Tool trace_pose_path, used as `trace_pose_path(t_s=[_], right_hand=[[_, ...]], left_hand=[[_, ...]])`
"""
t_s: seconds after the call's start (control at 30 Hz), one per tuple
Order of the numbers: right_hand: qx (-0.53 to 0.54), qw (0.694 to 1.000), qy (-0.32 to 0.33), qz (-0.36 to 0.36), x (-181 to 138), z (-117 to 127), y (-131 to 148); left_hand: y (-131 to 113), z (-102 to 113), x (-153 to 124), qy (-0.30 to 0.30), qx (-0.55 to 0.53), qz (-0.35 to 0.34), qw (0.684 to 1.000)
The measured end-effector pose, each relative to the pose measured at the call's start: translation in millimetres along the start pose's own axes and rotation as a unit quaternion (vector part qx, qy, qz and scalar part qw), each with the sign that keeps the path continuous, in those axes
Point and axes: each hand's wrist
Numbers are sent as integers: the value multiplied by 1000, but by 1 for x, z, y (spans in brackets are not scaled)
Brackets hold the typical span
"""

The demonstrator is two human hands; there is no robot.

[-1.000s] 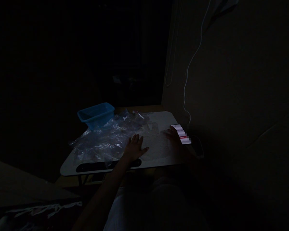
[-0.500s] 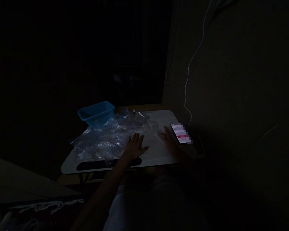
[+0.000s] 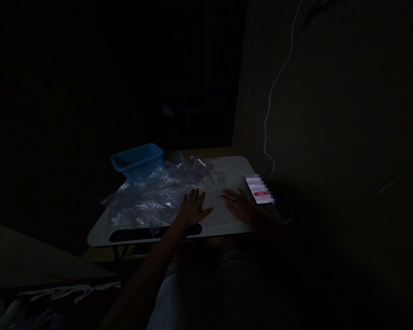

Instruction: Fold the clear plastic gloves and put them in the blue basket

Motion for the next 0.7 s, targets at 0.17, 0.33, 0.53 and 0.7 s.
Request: trace_pose_path(t_s=[0.17,0.33,0.53,0.7], right_hand=[[-12,1000,10,14,5,1,2],[-29,1000,3,8,2,0,0],[-37,999,-8,-2,-3,-1,-3],[-32,999,-3,0,-3,1,-1]], left_hand=[[8,-5,5,-16,-6,-4,1000],[18,-8,11,-106,3,23,994],[14,2,8,-136,33,96,985],[13,6,6,-141,-25,109,984]])
Point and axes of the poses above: each hand's wrist, its own x-axis towards the middle knuckle, its own z-axis out of the back of the hand, y = z × x, and after that the axes turned 14 degrees about -z, right-handed
